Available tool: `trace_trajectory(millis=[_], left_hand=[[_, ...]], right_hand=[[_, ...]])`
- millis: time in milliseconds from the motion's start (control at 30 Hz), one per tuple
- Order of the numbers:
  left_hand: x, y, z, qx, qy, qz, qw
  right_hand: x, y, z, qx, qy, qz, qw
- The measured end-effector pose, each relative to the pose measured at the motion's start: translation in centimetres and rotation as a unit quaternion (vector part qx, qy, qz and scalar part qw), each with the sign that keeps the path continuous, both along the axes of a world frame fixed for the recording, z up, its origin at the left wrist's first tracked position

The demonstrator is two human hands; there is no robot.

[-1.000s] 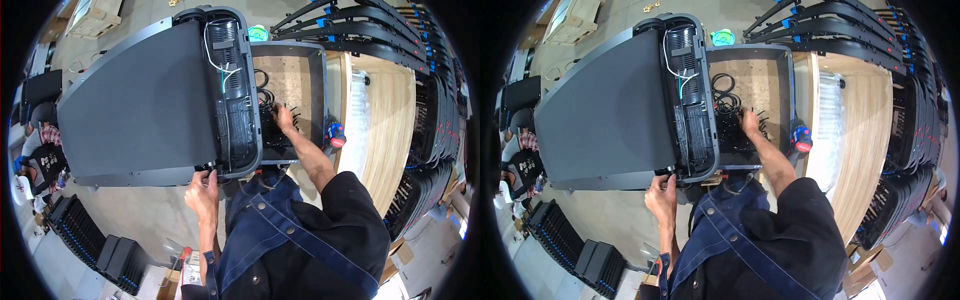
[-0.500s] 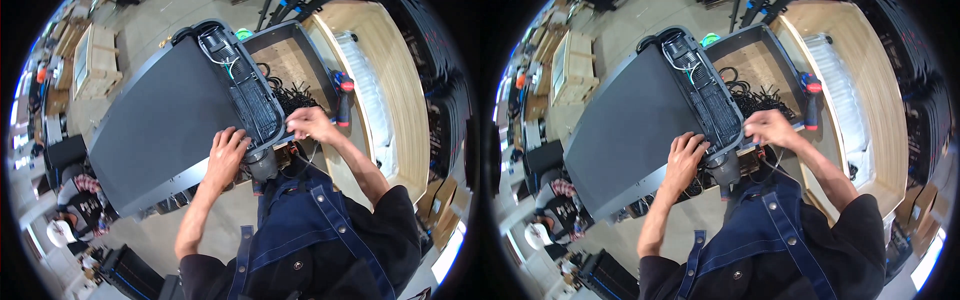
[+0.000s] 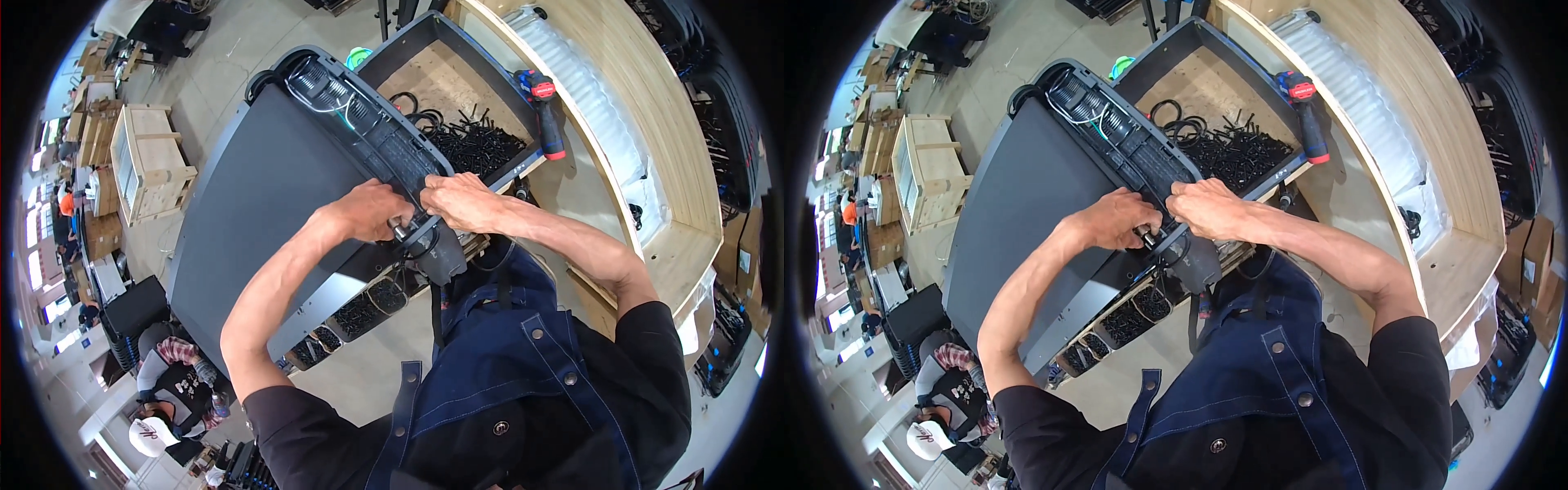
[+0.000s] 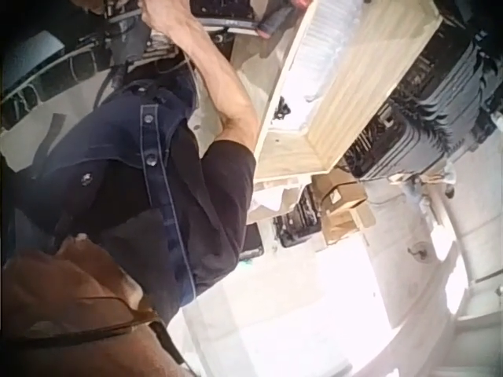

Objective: Assembling a treadmill by attaching side panels and internal components using power tools.

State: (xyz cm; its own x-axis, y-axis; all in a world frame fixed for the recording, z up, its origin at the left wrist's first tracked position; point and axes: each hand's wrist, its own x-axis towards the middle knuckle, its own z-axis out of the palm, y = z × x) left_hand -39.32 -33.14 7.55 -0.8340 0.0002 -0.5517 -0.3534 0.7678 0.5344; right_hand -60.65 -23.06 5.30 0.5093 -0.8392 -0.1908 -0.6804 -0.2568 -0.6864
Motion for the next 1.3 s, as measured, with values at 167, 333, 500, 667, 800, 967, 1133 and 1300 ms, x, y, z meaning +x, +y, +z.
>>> trace_trajectory(millis=[167,333,500,667,800,967,1133,1300], left_hand=[[-0.4,-0.8,-0.5,0.052,-0.068,-0.011,0.996],[-0.7,-0.8,-0.7,0.047,-0.095,-0.014,0.994],[-1.3,-0.7,-0.1,0.03,-0.079,-0.019,0.996],[-0.4,-0.3,-1.7,0.023,-0.046,-0.006,0.999],[0.1,0.3,-0.6,0.02,-0.061,0.034,0.997],[-2.2,-0.8,-1.3,0.019,-0.093,0.024,0.995],[-1.7,-0.7,-1.5,0.042,-0.1,0.022,0.994],[-1.7,-0.3,-0.4,0.042,-0.144,0.009,0.989]], right_hand=[[0.9,0.1,-0.6,0.019,-0.021,0.005,1.0],[2.2,0.1,-0.6,0.019,-0.019,0.017,1.0],[2.0,1.7,-0.3,-0.029,0.022,0.02,0.999],[-1.1,2.6,-0.7,0.027,-0.197,-0.155,0.968],[-11.4,1.7,-4.5,-0.232,-0.059,-0.498,0.834],[-21.3,-1.5,-12.2,-0.057,0.093,-0.56,0.821],[-21.6,-1.4,-9.7,-0.135,-0.059,-0.534,0.833],[-20.6,6.7,-1.3,0.13,-0.346,-0.482,0.794]])
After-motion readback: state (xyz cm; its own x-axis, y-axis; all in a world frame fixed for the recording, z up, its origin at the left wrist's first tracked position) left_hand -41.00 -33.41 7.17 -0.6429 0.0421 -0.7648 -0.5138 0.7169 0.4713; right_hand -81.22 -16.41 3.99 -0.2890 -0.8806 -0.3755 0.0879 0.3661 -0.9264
